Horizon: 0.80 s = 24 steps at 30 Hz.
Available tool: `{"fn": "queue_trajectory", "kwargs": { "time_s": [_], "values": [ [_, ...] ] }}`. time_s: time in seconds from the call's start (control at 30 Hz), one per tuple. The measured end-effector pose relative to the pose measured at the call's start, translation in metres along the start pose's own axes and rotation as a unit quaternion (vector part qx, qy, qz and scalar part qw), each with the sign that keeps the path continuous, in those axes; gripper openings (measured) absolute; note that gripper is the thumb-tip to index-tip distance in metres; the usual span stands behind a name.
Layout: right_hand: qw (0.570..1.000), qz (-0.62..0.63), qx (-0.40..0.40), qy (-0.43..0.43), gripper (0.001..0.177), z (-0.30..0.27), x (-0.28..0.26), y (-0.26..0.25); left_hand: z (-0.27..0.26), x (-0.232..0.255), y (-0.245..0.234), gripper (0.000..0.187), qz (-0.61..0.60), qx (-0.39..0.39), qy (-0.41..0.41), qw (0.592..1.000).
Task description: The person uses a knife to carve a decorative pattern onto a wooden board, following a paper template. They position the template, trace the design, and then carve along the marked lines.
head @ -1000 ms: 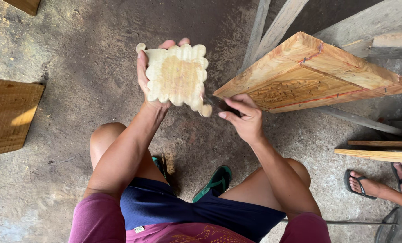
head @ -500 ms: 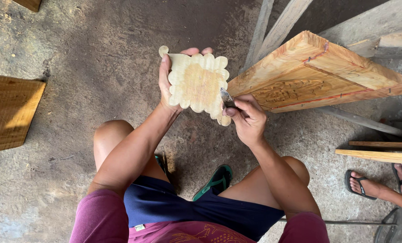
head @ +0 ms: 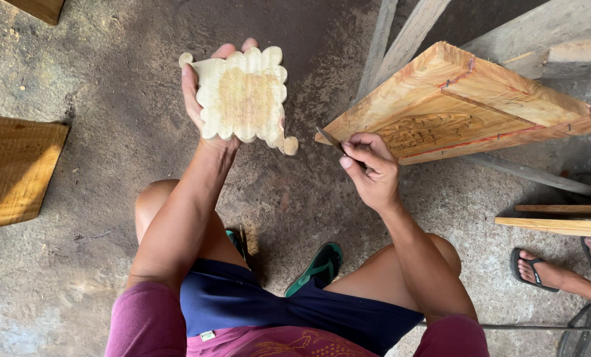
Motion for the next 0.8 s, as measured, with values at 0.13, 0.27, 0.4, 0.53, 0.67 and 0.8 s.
{"fn": "queue_trajectory", "kwargs": {
  "time_s": [0.13, 0.27, 0.4, 0.53, 0.67, 0.8],
  "values": [
    [0.997, -0.068, 0.016, -0.032, 0.035, 0.006, -0.015, -0.005, -0.003, -0.019, -0.002, 0.073, -0.003, 0.010, -0.040, 0.999],
    [0.997, -0.035, 0.038, 0.049, 0.035, 0.004, -0.003, -0.002, -0.008, -0.032, -0.003, 0.074, 0.009, 0.025, -0.058, 0.998],
    [0.996, 0.064, 0.039, 0.042, 0.022, -0.005, 0.003, 0.009, -0.016, -0.046, -0.002, 0.072, 0.021, 0.021, -0.071, 0.997],
    [0.986, 0.153, 0.016, 0.061, 0.020, -0.011, 0.013, 0.027, -0.016, -0.053, 0.007, 0.070, 0.025, -0.012, -0.075, 0.997],
    [0.996, 0.083, -0.032, -0.002, 0.017, -0.006, 0.012, 0.030, -0.008, -0.029, 0.030, 0.070, 0.001, -0.109, -0.040, 0.993],
    [0.999, 0.004, -0.012, -0.051, 0.019, 0.002, 0.005, 0.025, -0.004, 0.003, 0.021, 0.073, 0.016, -0.001, 0.010, 1.000]
  ]
}}
Point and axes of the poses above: each hand's wrist, its own z-axis towards the middle knuckle, its own y-axis out of the palm, x = y × z, the point moved 7 cm from there along z, towards the middle knuckle, and after that the axes turned 6 degrees about -z, right-handed, at the moved point
